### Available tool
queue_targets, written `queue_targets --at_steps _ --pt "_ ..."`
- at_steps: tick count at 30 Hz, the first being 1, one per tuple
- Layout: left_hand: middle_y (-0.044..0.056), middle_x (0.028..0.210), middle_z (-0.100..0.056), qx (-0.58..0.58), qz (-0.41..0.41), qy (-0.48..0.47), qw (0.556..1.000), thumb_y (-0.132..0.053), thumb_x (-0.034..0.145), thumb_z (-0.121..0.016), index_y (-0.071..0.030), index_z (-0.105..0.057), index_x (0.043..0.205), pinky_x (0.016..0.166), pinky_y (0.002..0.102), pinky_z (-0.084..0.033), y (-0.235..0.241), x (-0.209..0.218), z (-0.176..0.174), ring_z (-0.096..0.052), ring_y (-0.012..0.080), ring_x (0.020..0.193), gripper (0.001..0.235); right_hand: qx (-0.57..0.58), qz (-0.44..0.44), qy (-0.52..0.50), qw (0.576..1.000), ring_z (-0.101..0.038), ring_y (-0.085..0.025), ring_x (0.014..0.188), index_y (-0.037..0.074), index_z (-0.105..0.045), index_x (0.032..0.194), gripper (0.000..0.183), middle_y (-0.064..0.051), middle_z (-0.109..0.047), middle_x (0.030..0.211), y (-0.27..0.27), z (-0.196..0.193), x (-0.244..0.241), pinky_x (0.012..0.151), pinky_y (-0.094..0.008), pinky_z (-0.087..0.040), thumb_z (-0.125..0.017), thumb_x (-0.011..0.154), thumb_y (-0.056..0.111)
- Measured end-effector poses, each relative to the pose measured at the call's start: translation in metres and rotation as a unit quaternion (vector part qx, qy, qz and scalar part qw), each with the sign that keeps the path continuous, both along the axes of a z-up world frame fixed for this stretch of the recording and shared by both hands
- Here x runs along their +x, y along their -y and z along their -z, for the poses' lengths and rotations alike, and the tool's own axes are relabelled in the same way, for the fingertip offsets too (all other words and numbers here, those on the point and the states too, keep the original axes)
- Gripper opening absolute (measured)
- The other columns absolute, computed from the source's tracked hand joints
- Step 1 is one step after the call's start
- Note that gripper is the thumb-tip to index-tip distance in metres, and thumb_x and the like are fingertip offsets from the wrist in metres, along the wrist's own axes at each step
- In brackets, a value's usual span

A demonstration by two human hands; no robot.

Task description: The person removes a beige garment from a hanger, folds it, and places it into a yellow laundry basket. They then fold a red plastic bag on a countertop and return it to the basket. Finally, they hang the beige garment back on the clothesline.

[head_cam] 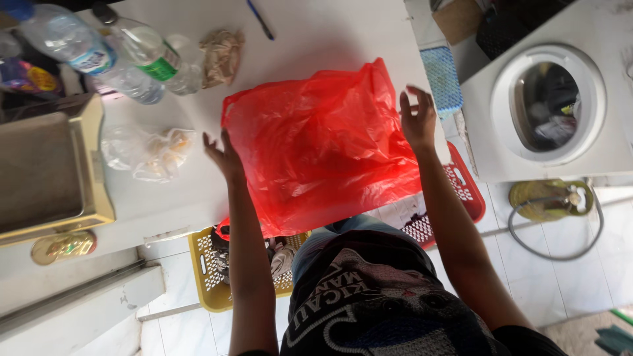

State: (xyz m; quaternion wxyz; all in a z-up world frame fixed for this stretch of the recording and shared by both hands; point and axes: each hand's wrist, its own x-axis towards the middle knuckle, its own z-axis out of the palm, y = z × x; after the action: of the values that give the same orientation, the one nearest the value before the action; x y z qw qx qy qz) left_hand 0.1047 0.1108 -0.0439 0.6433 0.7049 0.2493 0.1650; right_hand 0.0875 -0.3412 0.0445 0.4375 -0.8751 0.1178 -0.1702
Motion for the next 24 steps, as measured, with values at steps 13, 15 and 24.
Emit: queue_targets --at_steps 13,15,24 --pt "0.011 0.124 -0.072 -0.120 0.333 -0.014 0.935 -0.019 0.101 -0.067 -0.004 -0.060 0.139 0.090 0.030 -0.053 -0.010 0.008 -0.061 -0.066 0.0157 0.105 0.042 -0.121 -0.151 -0.142 0.971 -0.073 -0.027 0.066 0.004 -0.065 0.123 0.046 -0.018 -0.069 0.083 0.024 0.017 0.064 0.066 -0.039 -0.059 -0.051 0.111 0.047" --pt "0.009 0.138 -0.065 -0.121 0.397 0.034 0.909 -0.002 0.095 -0.069 -0.001 -0.058 0.133 0.101 0.032 -0.054 -0.011 0.009 -0.059 -0.066 0.0179 0.119 0.040 -0.064 -0.158 -0.193 0.966 -0.072 -0.028 0.060 0.019 -0.056 0.140 0.045 -0.014 -0.068 0.079 0.022 0.017 0.059 0.062 -0.039 -0.060 -0.050 0.105 0.047" --pt "0.010 0.137 -0.067 -0.179 0.413 -0.052 0.892 -0.003 0.093 -0.065 -0.005 -0.052 0.144 0.099 0.031 -0.053 0.000 0.021 -0.091 -0.067 0.0169 0.114 0.053 -0.059 -0.152 -0.220 0.962 -0.073 -0.015 0.067 -0.002 -0.077 0.099 0.045 -0.015 -0.075 0.080 0.026 0.004 0.053 0.065 -0.029 -0.060 -0.073 0.100 0.043"
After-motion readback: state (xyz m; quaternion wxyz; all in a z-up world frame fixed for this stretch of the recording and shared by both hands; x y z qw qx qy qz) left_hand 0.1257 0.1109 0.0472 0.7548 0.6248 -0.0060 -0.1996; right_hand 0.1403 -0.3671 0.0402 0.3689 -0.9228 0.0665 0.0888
